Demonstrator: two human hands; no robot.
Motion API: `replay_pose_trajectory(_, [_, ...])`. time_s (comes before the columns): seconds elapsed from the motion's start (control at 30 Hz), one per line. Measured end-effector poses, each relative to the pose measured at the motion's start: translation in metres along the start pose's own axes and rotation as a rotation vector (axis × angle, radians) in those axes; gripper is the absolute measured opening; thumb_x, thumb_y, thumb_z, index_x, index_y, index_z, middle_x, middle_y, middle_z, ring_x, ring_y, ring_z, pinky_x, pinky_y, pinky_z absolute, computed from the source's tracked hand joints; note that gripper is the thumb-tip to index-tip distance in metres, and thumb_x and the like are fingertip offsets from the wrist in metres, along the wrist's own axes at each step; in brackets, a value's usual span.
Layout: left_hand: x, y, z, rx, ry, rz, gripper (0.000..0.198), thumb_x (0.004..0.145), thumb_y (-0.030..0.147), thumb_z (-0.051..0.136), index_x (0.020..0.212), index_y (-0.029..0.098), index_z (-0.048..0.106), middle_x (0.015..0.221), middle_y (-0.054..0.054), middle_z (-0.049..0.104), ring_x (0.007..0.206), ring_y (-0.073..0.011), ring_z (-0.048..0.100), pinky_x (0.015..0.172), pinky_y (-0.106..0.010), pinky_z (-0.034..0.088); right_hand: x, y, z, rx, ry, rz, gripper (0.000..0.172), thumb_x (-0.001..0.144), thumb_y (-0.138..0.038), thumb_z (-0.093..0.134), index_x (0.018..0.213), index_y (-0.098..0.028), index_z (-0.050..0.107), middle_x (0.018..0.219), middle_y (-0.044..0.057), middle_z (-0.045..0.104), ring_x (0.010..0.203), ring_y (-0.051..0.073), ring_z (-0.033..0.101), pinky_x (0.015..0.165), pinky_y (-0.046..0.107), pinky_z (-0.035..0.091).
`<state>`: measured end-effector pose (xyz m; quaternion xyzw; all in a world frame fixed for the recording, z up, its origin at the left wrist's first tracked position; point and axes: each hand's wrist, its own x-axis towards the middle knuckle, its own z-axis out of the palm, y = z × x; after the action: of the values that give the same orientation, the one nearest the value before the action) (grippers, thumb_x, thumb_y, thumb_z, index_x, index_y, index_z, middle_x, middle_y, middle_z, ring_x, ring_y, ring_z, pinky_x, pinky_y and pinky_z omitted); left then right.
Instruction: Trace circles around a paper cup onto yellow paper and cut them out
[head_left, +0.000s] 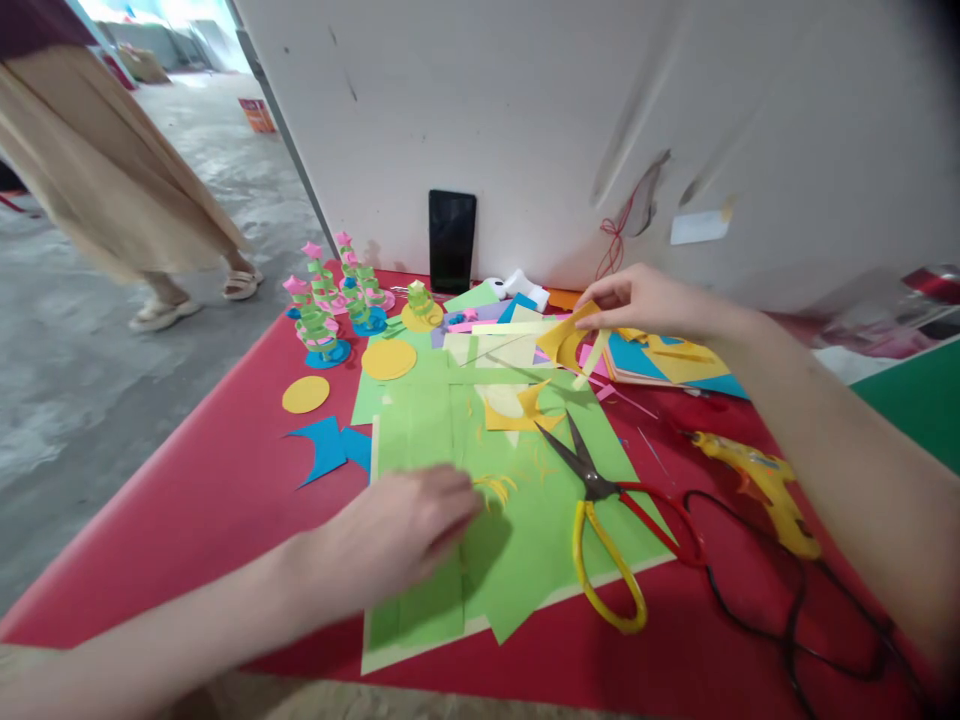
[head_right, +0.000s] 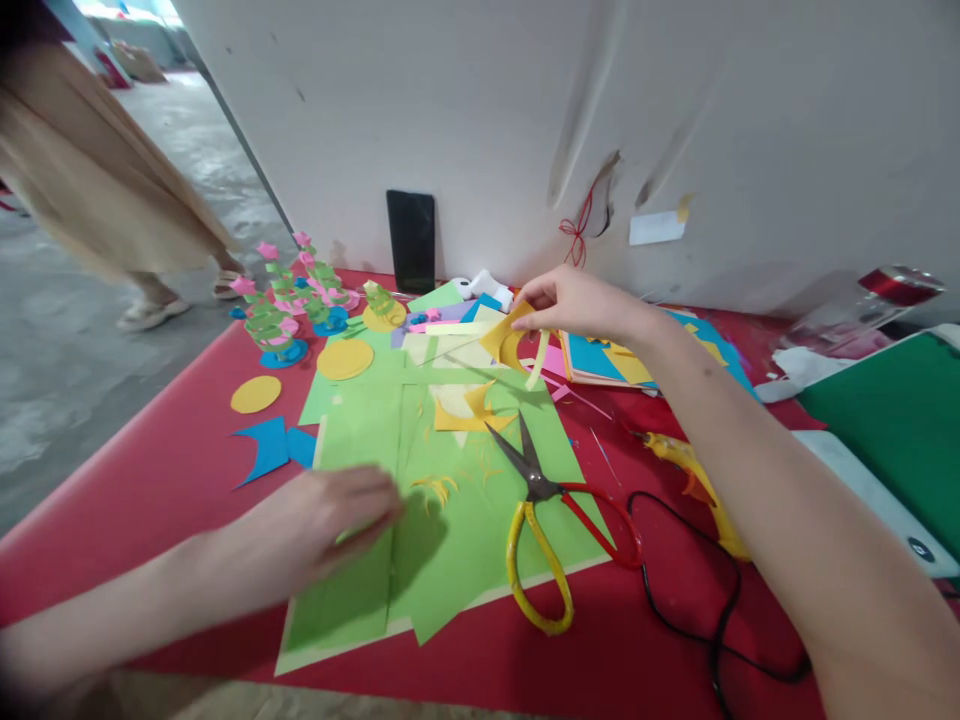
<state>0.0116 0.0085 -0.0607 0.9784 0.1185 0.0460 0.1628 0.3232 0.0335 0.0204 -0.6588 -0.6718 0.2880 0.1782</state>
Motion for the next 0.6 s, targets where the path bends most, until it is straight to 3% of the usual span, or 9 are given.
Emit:
replay_pose_trajectory(0.03, [0.012, -0.006, 0.002, 0.123, 0.016, -0.004, 0.018, 0.091, 0.016, 0.041, 0.086, 0.013, 0.057, 0.080, -0.004, 0.058, 0.074, -0.0151, 0.056, 0.061, -0.027, 0.049, 0.000, 0.000, 0.002, 0.020, 0.026, -0.001, 0.010, 0.072, -0.028, 0.063, 0.078, -0.020, 0.068, 0.064, -0.001, 0.063, 0.056, 0.011, 0.051, 0.049, 0.024, 0.034])
replay_pose_trajectory(0.1, [0.038, -0.018, 0.009, 0.204, 0.042, -0.015, 0.016, 0.090, 0.015, 0.042, 0.091, 0.012, 0.057, 0.091, -0.009, 0.059, 0.087, -0.0211, 0.055, 0.067, -0.031, 0.050, 0.000, 0.001, 0.006, 0.068, 0.071, 0.004, 0.007, 0.071, -0.024, 0.064, 0.075, -0.021, 0.068, 0.063, 0.000, 0.064, 0.057, 0.012, 0.053, 0.050, 0.025, 0.036])
replay_pose_trajectory(0.23, [0.076, -0.033, 0.024, 0.277, 0.037, 0.045, 0.013, 0.087, 0.011, 0.045, 0.093, 0.011, 0.057, 0.092, -0.009, 0.059, 0.088, -0.0207, 0.056, 0.077, -0.033, 0.048, 0.002, 0.005, 0.015, 0.201, 0.162, 0.031, 0.002, 0.070, -0.017, 0.065, 0.071, -0.019, 0.066, 0.068, 0.000, 0.067, 0.067, 0.015, 0.060, 0.061, 0.026, 0.045])
replay_pose_trajectory(0.43, [0.087, -0.049, 0.027, 0.344, 0.022, 0.155, 0.018, 0.085, 0.003, 0.044, 0.091, 0.012, 0.058, 0.094, -0.007, 0.060, 0.091, -0.0188, 0.056, 0.084, -0.031, 0.046, 0.013, 0.021, 0.038, 0.406, 0.281, 0.069, 0.006, 0.077, -0.009, 0.061, 0.081, -0.015, 0.061, 0.074, 0.000, 0.065, 0.066, 0.012, 0.061, 0.067, 0.027, 0.050])
replay_pose_trajectory(0.6, [0.087, -0.056, 0.025, 0.406, 0.038, 0.203, 0.017, 0.089, 0.010, 0.042, 0.095, 0.011, 0.059, 0.099, -0.010, 0.059, 0.092, -0.0209, 0.056, 0.077, -0.032, 0.049, 0.030, 0.042, 0.068, 0.494, 0.264, 0.134, 0.015, 0.086, -0.020, 0.056, 0.099, -0.012, 0.057, 0.092, 0.003, 0.062, 0.079, 0.015, 0.061, 0.069, 0.033, 0.053])
